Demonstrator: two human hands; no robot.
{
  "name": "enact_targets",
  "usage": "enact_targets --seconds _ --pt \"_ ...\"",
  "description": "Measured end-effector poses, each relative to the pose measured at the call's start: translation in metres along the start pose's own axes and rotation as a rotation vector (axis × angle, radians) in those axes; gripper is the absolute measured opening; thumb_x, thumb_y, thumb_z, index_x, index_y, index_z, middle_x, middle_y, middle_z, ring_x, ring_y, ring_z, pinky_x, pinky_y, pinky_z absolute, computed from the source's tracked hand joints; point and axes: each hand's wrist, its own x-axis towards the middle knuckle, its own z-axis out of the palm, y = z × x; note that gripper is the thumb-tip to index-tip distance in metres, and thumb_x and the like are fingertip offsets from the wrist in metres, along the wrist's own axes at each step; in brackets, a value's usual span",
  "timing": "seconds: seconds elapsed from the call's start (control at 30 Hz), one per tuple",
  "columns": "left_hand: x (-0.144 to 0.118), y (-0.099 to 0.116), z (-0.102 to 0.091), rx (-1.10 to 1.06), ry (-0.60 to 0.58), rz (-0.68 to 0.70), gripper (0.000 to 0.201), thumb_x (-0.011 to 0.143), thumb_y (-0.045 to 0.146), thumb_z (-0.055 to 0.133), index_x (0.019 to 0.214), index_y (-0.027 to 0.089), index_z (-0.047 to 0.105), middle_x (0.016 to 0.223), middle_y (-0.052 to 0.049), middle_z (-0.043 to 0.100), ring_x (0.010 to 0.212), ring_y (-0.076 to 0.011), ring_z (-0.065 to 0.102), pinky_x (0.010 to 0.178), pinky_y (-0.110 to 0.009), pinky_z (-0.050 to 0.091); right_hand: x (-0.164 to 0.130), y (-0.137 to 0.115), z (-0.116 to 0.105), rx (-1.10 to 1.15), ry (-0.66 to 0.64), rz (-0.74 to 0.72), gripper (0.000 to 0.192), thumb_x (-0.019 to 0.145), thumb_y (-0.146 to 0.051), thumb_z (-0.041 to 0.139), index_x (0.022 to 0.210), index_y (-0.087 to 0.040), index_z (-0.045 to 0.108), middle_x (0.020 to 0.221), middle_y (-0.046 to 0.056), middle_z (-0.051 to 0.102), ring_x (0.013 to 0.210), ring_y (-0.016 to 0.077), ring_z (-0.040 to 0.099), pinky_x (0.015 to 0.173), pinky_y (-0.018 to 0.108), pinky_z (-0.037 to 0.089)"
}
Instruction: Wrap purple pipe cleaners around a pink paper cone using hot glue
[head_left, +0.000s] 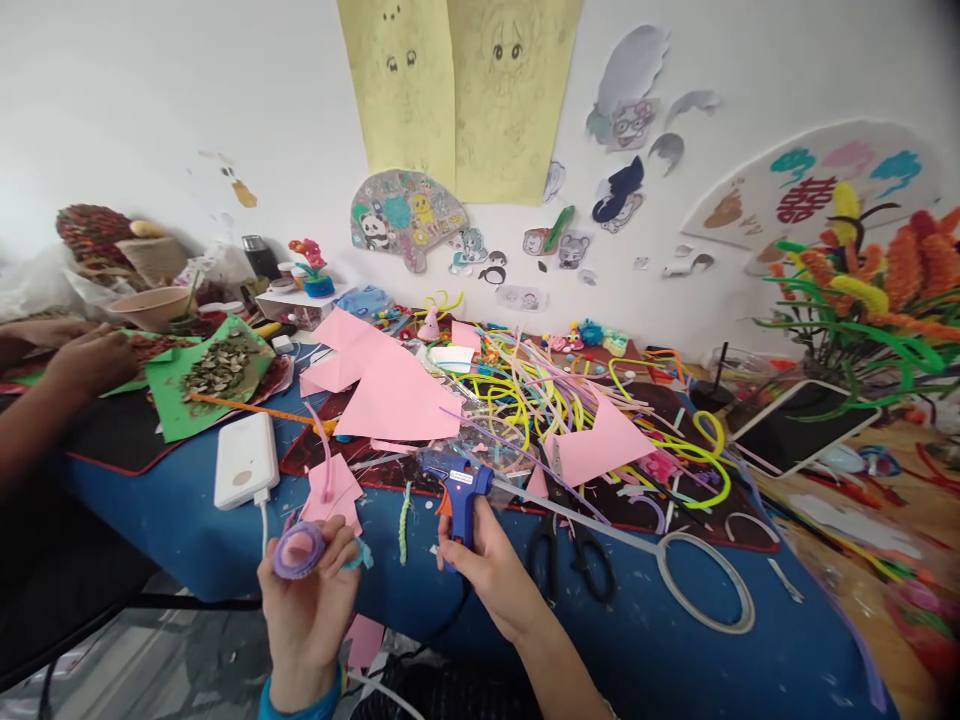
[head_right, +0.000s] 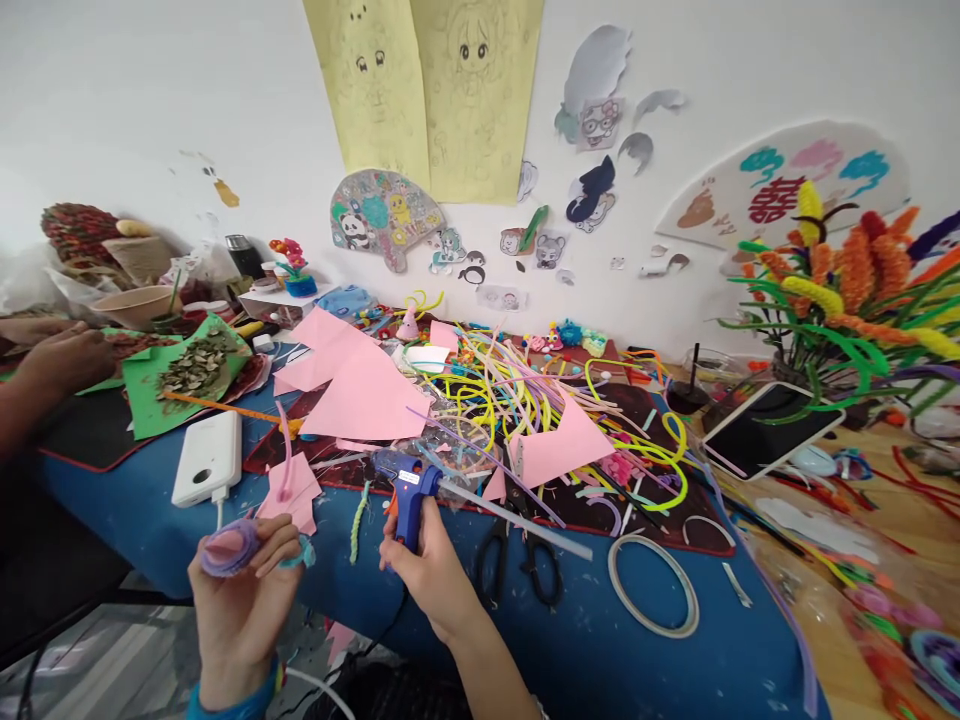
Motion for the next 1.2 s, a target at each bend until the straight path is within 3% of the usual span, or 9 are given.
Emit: enact_targets --seconds 0.17,0.37,0.53,0.6,0.73,0.83,0.97,1.2 --pt "-0.001 -0.014 0.004 0.115 0.032 0.000 0.036 0.059 0.030 0.088 0.072 0.016 0.058 0.067 0.002 0.057 0.051 -0.0062 0.050 0.043 -0.015 0.047 0.014 0.006 -0.005 -0.111 0.037 -0.015 0.058 0.073 -0.035 0.075 0.127 -0.020 0.062 0.084 0.000 0.063 0.076 0.0165 0.060 0.076 0.031 0.055" --pt "0.001 -0.025 0.000 0.204 0.140 0.051 0.039 0.054 0.034 0.092 0.080 0.013 0.071 0.074 -0.003 0.069 0.059 -0.0112 0.058 0.050 -0.020 0.054 0.029 0.013 -0.010 -0.524 0.168 -0.123 0.045 0.087 -0.033 0.064 0.129 -0.017 0.067 0.113 0.011 0.069 0.101 0.0251 0.068 0.089 0.036 0.056" --pt "0.004 -0.031 -0.010 0.254 0.136 0.087 0.028 0.072 0.037 0.084 0.086 0.014 0.076 0.083 -0.008 0.075 0.068 -0.0172 0.067 0.056 -0.024 0.058 0.021 -0.004 -0.008 -1.007 0.281 -0.197 0.019 0.095 -0.025 0.061 0.099 -0.017 0.078 0.091 0.011 0.072 0.088 0.0278 0.069 0.082 0.037 0.053" --pt "0.005 -0.034 -0.015 0.280 0.100 0.096 0.027 0.074 0.037 0.083 0.088 0.015 0.076 0.084 -0.008 0.077 0.071 -0.0185 0.069 0.059 -0.025 0.059 0.023 -0.021 -0.009 -1.171 0.311 -0.233 0.027 0.101 -0.025 0.055 0.088 -0.018 0.077 0.085 0.009 0.071 0.085 0.0264 0.069 0.082 0.036 0.052" --pt "0.004 -0.041 -0.019 0.363 0.052 0.115 0.030 0.072 0.037 0.087 0.090 0.016 0.077 0.088 -0.007 0.078 0.077 -0.0200 0.072 0.066 -0.027 0.062 0.055 -0.057 -0.021 -1.447 0.363 -0.297 0.028 0.105 -0.017 0.046 0.105 -0.016 0.074 0.107 0.013 0.072 0.106 0.0268 0.066 0.095 0.038 0.049" --pt "0.000 -0.046 -0.012 0.445 0.013 0.121 0.039 0.066 0.038 0.092 0.094 0.016 0.076 0.092 -0.004 0.077 0.077 -0.0180 0.072 0.067 -0.025 0.063 0.091 -0.072 -0.035 -1.624 0.347 -0.281 0.016 0.100 -0.017 0.059 0.108 -0.011 0.072 0.113 0.017 0.071 0.115 0.0294 0.063 0.099 0.043 0.050" --pt "-0.006 -0.051 0.005 0.543 -0.077 0.170 0.044 0.066 0.038 0.093 0.099 0.021 0.071 0.092 -0.002 0.076 0.077 -0.0163 0.073 0.065 -0.021 0.060 0.119 -0.077 -0.047 -1.774 0.281 -0.246 0.020 0.099 -0.030 0.067 0.113 -0.015 0.068 0.118 0.008 0.070 0.106 0.0233 0.069 0.094 0.046 0.057" --pt "-0.007 -0.063 0.019 0.660 -0.099 0.286 0.048 0.068 0.036 0.093 0.104 0.024 0.063 0.092 0.000 0.075 0.082 -0.0159 0.073 0.071 -0.021 0.056 0.123 -0.072 -0.051 -1.842 0.222 -0.297 0.027 0.100 -0.035 0.066 0.121 -0.017 0.066 0.125 0.009 0.068 0.109 0.0242 0.068 0.094 0.046 0.058"
